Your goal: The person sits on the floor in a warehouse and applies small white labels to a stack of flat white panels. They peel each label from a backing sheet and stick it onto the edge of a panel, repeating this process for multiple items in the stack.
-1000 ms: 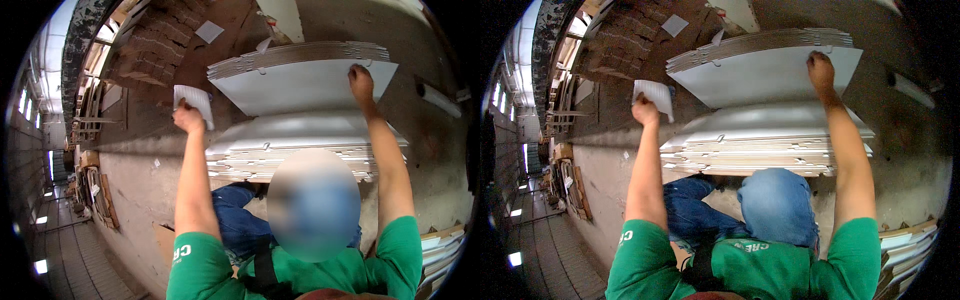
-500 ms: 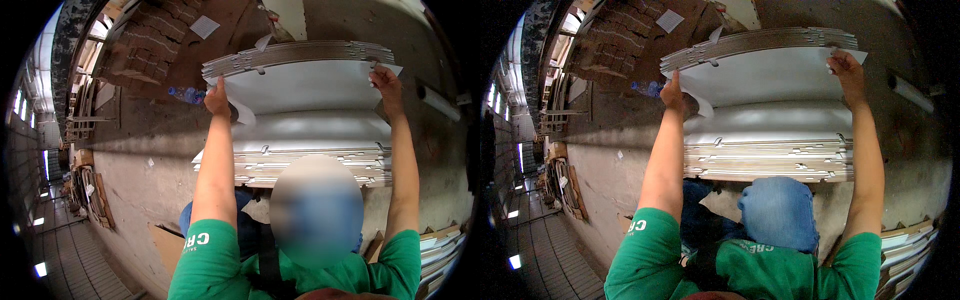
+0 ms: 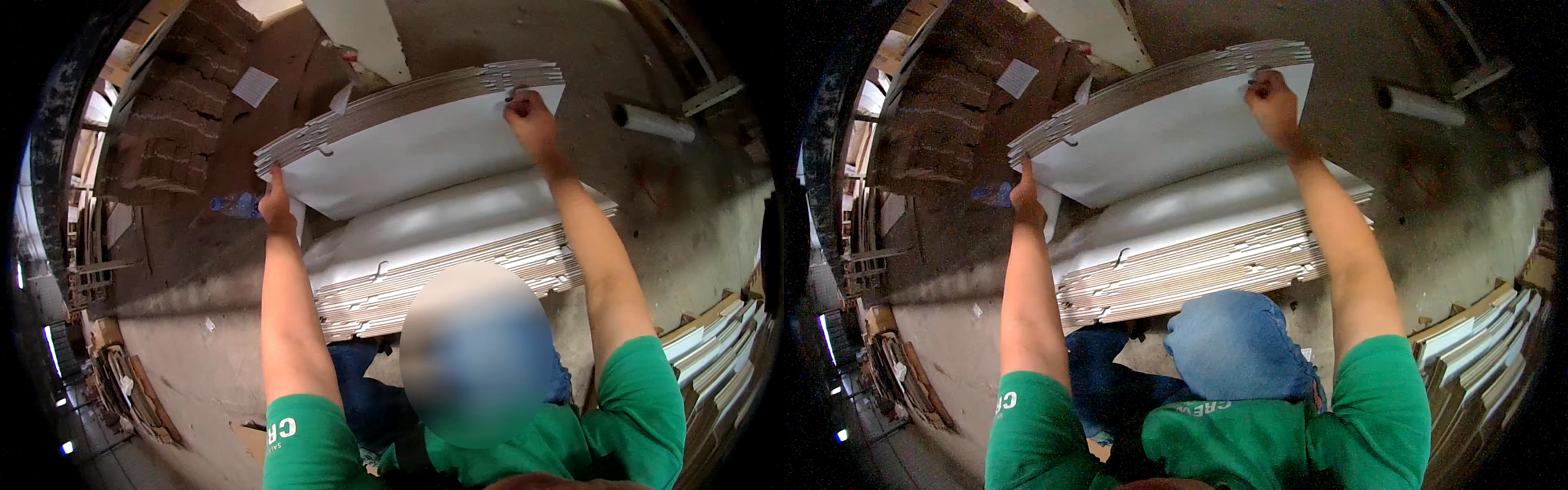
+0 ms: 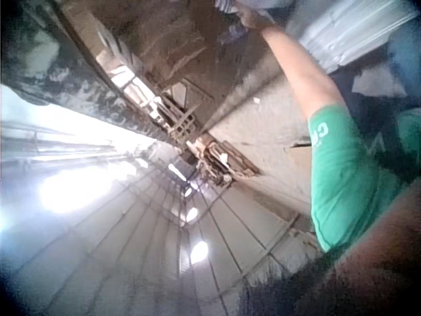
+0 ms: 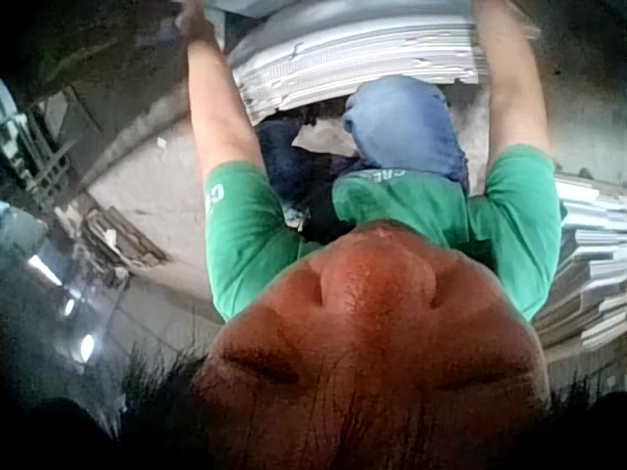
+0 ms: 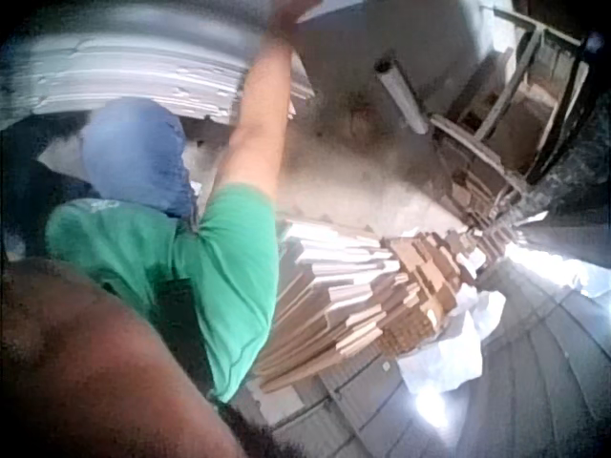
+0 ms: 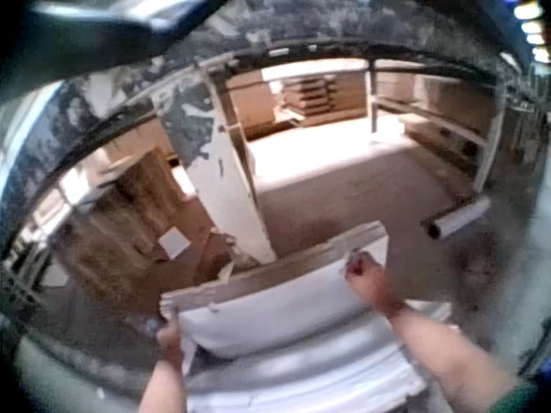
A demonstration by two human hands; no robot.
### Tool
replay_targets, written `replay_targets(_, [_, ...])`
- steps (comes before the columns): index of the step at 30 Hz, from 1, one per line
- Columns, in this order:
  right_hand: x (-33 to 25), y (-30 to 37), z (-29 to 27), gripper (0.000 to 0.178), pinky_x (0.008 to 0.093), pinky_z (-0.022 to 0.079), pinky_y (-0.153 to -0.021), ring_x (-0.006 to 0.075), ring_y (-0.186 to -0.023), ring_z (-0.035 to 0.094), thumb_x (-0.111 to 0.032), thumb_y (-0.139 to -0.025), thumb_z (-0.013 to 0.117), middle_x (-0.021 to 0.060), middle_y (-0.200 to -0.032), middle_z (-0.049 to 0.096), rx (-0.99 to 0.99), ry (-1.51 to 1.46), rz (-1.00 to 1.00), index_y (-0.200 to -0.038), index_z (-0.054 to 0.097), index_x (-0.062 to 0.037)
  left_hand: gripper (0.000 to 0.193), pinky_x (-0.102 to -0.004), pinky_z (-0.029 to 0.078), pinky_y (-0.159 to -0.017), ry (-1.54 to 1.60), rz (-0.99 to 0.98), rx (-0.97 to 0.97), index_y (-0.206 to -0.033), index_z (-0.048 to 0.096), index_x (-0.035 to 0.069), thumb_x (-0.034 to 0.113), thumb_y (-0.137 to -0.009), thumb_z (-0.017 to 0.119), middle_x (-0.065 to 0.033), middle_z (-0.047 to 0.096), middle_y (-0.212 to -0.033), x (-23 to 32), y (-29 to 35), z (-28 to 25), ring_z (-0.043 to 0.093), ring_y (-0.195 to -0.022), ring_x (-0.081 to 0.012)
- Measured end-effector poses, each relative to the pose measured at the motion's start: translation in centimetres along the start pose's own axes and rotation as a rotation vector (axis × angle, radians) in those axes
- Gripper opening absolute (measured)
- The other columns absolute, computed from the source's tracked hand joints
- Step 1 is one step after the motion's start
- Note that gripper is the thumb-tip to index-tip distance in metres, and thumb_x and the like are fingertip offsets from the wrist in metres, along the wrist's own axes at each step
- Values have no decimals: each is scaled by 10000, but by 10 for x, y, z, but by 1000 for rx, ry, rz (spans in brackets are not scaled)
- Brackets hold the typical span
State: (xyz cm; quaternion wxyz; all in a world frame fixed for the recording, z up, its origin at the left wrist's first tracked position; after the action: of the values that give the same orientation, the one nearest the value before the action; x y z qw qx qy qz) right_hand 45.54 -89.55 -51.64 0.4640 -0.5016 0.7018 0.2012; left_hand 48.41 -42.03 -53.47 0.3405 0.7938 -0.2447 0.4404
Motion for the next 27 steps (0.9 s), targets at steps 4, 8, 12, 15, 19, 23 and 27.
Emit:
replay_targets(4, [-8, 8, 32, 202, 345, 483, -697, 254, -815, 615, -96, -722, 624, 120, -827, 623, 26, -74, -84, -887, 521, -41, 632, -296, 405, -746, 144, 110, -97, -948, 622, -58, 534, -727, 643, -64, 616, -929, -11, 4, 6, 534, -815, -172])
replay_targets(8, [-5, 9, 42, 227, 358, 476, -643, 285, -700, 593, -144, -715, 674, 114, -731, 597, 209, 195, -382, -845, 520, -38, 559, -306, 416, -709, 282, 323, -152, -867, 633, -47, 500, -753, 630, -55, 629, -867, -13, -1, 5, 546, -749, -175])
replay_targets(12, [-2, 4, 11, 278, 339, 474, -616, 248, -634, 583, -216, -698, 732, 111, -724, 601, 220, 409, -139, -819, 555, -39, 435, -345, 431, -685, -443, 418, -36, -807, 630, -7, 426, -772, 630, -71, 628, -815, -12, -7, -6, 562, -708, -208])
replay_targets(15, [-23, -1, -19, 283, 317, 472, -631, 186, -675, 575, -291, -696, 742, 59, -746, 608, 55, -38, 123, -773, 579, -73, 346, -370, 436, -678, -278, 462, -95, -856, 609, -7, 322, -755, 646, -101, 618, -825, -28, -33, -28, 569, -726, -224])
replay_targets(19, [-45, 6, -46, 255, 291, 469, -656, 139, -708, 553, -267, -691, 741, 14, -746, 583, -157, -662, 94, -780, 583, -88, 358, -383, 439, -660, 319, 10, -376, -988, 542, -13, 91, -664, 654, -130, 594, -861, -21, -17, -28, 564, -745, -237])
replay_targets(23, [-35, -2, -28, 166, 252, 443, -679, 105, -731, 525, -125, -720, 665, 16, -776, 554, -257, -344, 10, -831, 555, -69, 596, -341, 405, -680, -76, 60, -378, -1140, 443, 13, 71, -578, 632, -102, 510, -957, 23, 4, -36, 497, -850, -218])
replay_targets(27, [-20, 2, 22, 203, 329, 449, -669, 205, -737, 539, -50, -696, 610, 102, -780, 543, -100, 61, -176, -869, 511, -13, 645, -395, 438, -710, -153, 100, -204, -1070, 505, -32, 408, -652, 723, -152, 534, -1041, 18, -1, -27, 523, -901, -265])
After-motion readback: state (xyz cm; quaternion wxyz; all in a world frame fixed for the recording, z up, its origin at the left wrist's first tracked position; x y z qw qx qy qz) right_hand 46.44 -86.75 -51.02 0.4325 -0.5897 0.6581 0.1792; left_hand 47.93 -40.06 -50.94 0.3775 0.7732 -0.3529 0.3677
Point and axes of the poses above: each hand's wrist, its own y-axis away from the middle knuckle, its own z-axis out of the palm, x = y × z, the point moved 2 cm from there along -y, towards the middle knuckle
